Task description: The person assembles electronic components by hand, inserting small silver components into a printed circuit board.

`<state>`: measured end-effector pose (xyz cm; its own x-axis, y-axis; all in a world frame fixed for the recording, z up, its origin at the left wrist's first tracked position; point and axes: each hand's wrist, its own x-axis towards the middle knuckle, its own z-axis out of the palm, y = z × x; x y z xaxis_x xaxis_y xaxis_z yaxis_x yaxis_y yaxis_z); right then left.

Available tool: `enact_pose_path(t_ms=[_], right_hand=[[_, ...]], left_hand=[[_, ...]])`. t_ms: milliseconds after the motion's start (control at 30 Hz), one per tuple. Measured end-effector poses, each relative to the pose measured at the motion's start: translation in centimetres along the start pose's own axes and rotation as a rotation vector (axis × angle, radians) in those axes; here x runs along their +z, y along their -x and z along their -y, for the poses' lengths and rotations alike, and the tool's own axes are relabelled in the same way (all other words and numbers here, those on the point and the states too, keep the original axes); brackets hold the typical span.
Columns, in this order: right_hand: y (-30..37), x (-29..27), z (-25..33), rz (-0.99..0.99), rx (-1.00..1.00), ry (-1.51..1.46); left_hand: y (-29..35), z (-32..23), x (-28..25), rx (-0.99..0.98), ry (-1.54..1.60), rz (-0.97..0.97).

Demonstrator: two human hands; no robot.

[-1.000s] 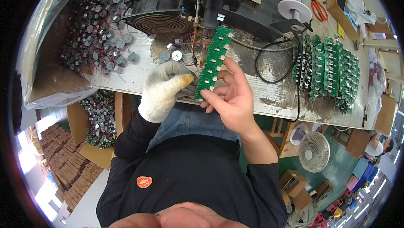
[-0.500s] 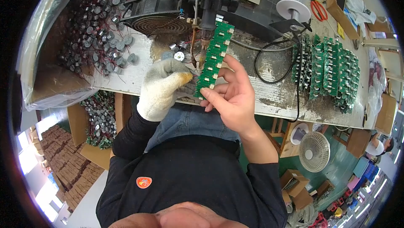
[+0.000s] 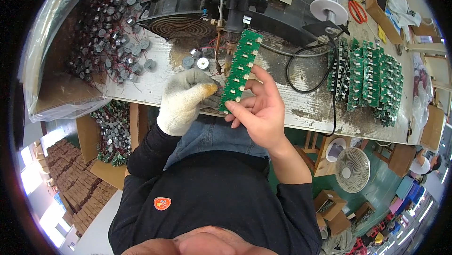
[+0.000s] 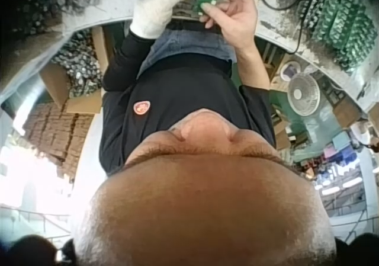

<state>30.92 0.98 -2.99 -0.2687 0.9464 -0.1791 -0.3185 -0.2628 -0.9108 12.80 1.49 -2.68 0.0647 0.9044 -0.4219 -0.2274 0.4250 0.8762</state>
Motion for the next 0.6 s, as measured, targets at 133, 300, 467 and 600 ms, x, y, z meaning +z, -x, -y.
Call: enact_pose_path(t_ms=[133, 300, 467, 600], right_hand=[[-0.21, 0.04, 0.20, 0.006, 0.000, -0.014], [-0.45, 0.27, 0.60, 0.012, -0.003, -0.018], [-0.32, 0.03, -0.02, 0.003, 0.002, -0.030], [-0.19, 0.24, 0.05, -0.011, 0.018, -0.024]], left_hand=[[-0.14, -0.23, 0.08, -0.001, 0.021, -0.010], [-0.27, -0.38, -0.07, 0.044, 0.007, 0.009], [-0.32, 0.28, -0.09, -0.027, 0.108, 0.006], [-0.17, 0.33, -0.04, -0.043, 0.145, -0.004]])
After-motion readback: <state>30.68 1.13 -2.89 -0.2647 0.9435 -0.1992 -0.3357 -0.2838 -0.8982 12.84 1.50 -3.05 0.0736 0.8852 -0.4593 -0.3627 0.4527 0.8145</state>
